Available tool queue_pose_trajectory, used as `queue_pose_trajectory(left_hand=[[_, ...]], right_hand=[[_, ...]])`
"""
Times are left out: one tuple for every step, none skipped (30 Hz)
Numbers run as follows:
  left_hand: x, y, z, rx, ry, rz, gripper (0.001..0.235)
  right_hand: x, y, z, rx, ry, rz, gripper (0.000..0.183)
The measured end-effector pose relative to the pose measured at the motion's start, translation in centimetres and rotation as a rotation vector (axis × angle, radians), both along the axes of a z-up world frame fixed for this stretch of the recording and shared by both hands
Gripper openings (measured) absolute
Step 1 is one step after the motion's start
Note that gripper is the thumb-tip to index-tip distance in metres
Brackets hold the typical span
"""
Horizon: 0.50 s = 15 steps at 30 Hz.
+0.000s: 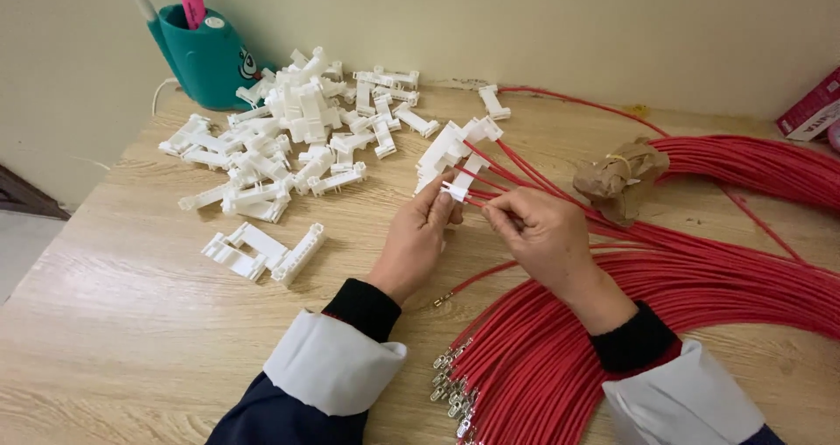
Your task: Assembling electrical connectors by inserting red wires with metal terminals into white plastic housings.
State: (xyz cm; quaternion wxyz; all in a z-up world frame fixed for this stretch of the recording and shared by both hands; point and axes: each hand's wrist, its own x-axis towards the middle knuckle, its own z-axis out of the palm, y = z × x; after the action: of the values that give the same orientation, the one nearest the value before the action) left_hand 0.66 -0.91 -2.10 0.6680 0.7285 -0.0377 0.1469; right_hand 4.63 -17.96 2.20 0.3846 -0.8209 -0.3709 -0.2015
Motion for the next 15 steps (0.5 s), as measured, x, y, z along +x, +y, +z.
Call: queue_pose_trajectory(left_hand=[[-0.4, 0.0, 0.4, -0.001, 0.002, 0.001, 0.042], [-0.8, 0.0, 0.9, 0.003, 0.005, -0.002, 0.042], [-1.1, 0.0, 1.4, 0.008, 0.008, -0.006, 0.042], [-0.9, 0.2, 1.0, 0.007, 0.008, -0.006, 0.042], [-0.6, 0.3, 0.7, 0.017, 0.007, -0.008, 0.043], [-0.3, 0.5, 0.5, 0.025, 0.004, -0.006, 0.044], [0.2, 0.1, 0.8, 0.023, 0.002, -0.001, 0.044], [0.3, 0.6, 1.0, 0.112, 0.055, 0.05, 0.046], [0.2, 1.2, 1.2, 0.199, 0.109, 0.101, 0.048], [0.4, 1.5, 1.0, 0.211, 0.123, 0.145, 0.048], [0.6, 1.9, 0.9, 0.327, 0.01, 0.212, 0.047], [1.2, 2.1, 0.6, 0.447, -0.105, 0.269, 0.046], [0.1, 3.2, 1.9, 0.462, -0.09, 0.304, 0.046], [-0.6, 3.6, 3.3, 0.559, -0.091, 0.327, 0.045], [-1.3, 4.0, 4.7, 0.657, -0.091, 0.349, 0.045]], right_hand=[[-0.1, 0.1, 0.0, -0.001, 0.002, 0.001, 0.002], [-0.2, 0.1, 0.1, -0.006, -0.006, -0.003, 0.002], [-0.2, 0.2, 0.1, -0.011, -0.015, -0.007, 0.002], [0.1, 0.2, -0.1, -0.011, -0.015, -0.007, 0.002], [0.3, 0.2, -0.3, 0.006, 0.0, 0.014, 0.002], [0.7, 0.2, -0.4, 0.021, 0.014, 0.04, 0.003], [0.9, -0.4, -0.5, 0.018, 0.012, 0.046, 0.003], [1.2, -0.1, -0.8, 0.021, -0.006, 0.041, 0.006], [1.3, 0.4, -1.1, 0.023, -0.024, 0.036, 0.009], [1.8, 0.0, -1.6, 0.037, -0.013, 0.08, 0.009], [2.4, -0.2, -2.2, 0.046, -0.058, 0.067, 0.014], [3.3, -0.7, -2.8, 0.054, -0.105, 0.047, 0.02], [3.8, -1.0, -3.2, 0.068, -0.096, 0.085, 0.02], [4.2, -1.9, -3.4, 0.032, -0.082, 0.01, 0.022], [4.8, -2.8, -3.6, -0.005, -0.067, -0.065, 0.024]])
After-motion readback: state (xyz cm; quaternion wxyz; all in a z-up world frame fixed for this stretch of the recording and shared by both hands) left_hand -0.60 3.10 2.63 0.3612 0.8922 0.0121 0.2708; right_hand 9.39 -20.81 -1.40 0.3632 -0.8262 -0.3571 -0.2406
